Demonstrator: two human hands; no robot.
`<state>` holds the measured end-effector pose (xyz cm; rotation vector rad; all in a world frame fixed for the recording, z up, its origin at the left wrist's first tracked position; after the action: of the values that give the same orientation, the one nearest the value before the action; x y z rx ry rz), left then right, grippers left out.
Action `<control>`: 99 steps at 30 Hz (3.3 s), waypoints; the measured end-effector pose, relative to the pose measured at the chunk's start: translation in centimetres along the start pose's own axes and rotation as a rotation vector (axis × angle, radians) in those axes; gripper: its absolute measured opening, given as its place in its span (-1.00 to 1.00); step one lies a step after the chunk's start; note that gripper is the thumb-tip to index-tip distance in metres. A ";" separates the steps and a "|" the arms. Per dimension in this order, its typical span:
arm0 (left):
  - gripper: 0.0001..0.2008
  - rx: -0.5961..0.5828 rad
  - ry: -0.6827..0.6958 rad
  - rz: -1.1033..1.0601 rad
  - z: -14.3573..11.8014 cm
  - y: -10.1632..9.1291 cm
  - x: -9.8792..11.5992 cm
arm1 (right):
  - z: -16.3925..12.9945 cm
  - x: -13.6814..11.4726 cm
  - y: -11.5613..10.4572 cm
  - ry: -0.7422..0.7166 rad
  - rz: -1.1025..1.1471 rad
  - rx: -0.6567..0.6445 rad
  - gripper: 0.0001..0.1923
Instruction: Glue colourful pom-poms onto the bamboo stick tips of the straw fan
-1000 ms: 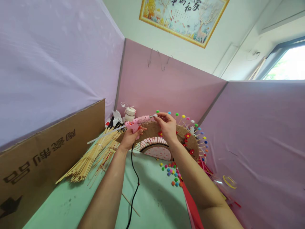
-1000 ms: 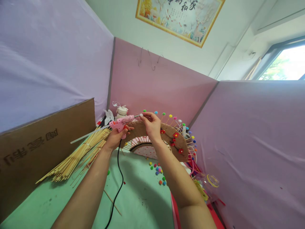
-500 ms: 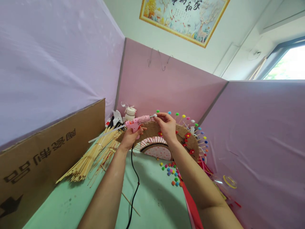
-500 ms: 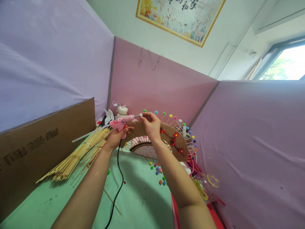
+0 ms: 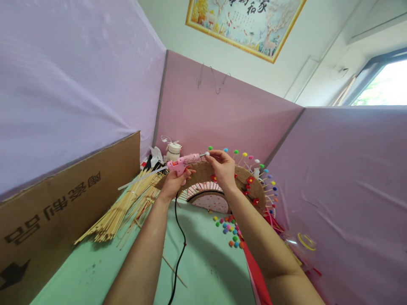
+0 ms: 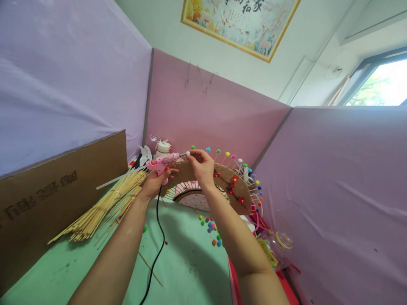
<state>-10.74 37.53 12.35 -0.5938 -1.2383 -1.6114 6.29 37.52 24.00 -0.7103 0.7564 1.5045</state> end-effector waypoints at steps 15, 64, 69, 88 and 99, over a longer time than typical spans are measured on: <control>-0.54 -0.009 0.003 0.021 0.1 -0.1 -0.2 | 0.0 -0.1 0.0 -0.011 -0.007 0.001 -0.80; -0.50 -0.032 -0.032 0.084 0.1 -0.4 -0.8 | -0.3 0.6 -0.1 0.038 0.080 0.012 -0.76; -0.51 -0.037 -0.011 0.064 0.2 -0.3 -0.7 | -1.0 0.3 -0.5 0.135 0.162 -0.011 -0.73; -0.54 -0.038 0.029 -0.035 0.0 0.4 0.5 | 5.1 -7.9 1.2 -0.546 -1.032 -0.621 -0.85; -0.52 -0.024 0.022 -0.054 -0.2 0.5 0.8 | 4.8 -6.8 1.6 -0.550 -1.129 -0.662 -0.79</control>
<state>-10.59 37.09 13.13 -0.5608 -1.2295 -1.6761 5.15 37.29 32.44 -0.9135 -0.5666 0.7640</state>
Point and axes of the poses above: each hand's wrist, its own z-axis towards the middle knuckle, its own y-axis out of the palm, x = y × z, the point moved 10 cm from there along z, towards the middle knuckle, and after that the axes turned 1 degree about y, right-handed, at the moved point
